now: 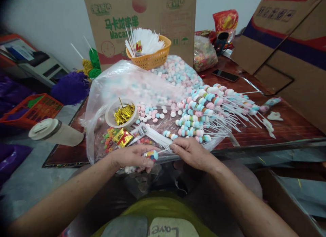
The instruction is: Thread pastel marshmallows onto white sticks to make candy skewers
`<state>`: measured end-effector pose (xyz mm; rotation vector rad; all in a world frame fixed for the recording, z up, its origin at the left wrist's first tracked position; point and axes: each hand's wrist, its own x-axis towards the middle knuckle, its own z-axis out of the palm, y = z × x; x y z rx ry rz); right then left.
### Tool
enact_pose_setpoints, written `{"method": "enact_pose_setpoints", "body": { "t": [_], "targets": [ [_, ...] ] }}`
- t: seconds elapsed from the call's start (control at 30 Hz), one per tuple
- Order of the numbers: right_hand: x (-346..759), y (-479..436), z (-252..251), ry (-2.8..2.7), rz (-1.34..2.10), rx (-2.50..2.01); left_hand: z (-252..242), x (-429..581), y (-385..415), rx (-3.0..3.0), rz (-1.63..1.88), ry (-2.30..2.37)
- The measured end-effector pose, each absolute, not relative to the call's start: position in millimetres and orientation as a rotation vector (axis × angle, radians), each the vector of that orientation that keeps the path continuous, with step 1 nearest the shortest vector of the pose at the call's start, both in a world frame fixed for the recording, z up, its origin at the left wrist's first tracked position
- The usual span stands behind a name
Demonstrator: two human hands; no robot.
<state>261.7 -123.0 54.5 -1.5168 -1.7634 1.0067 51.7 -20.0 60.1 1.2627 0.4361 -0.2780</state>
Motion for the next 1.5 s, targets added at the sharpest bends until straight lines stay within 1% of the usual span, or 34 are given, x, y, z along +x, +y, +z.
{"method": "enact_pose_setpoints", "body": {
  "t": [0.07,0.13,0.27,0.33,0.43,0.53,0.7,0.8,0.9,1.0,1.13,1.23,1.33,1.4,1.5],
  "targets": [
    [246,-120,46,-1.759,1.06,-1.51,57,64,-25,1.388,-0.331,0.485],
    [235,-118,41,-1.761,1.136,-1.49,54,74,-29,1.535,-0.301,0.505],
    [245,-117,42,-1.734,1.124,-1.505,56,65,-21,1.485,0.009,0.509],
    [260,-118,47,-1.728,1.119,-1.495,61,50,-13,1.468,0.088,0.519],
    [275,-117,56,-1.738,1.163,-1.444,64,34,-13,1.59,-0.058,0.492],
    [274,-114,64,-1.835,1.089,-1.444,60,36,-32,1.444,-0.153,0.55],
    [266,-109,71,-1.96,0.992,-1.476,49,51,-61,1.223,0.022,0.705],
    [257,-106,70,-2.004,0.948,-1.474,45,54,-69,1.299,0.085,0.752],
    [243,-102,65,-2.014,0.882,-1.534,37,54,-75,1.538,0.181,0.859],
    [235,-99,56,-1.893,0.924,-1.534,29,51,-79,1.666,0.363,1.003],
    [233,-106,41,-1.486,1.096,-1.413,28,50,-75,1.588,0.488,1.091],
    [218,-117,28,-1.337,1.236,-1.446,33,52,-71,1.825,0.468,1.074],
    [197,-123,22,-1.192,1.229,-1.49,37,53,-69,2.028,0.435,1.072],
    [187,-123,23,-1.122,1.23,-1.469,39,51,-67,1.964,0.381,0.955],
    [183,-121,26,-1.119,1.386,-1.394,42,45,-62,1.76,0.168,0.64]
  ]
}}
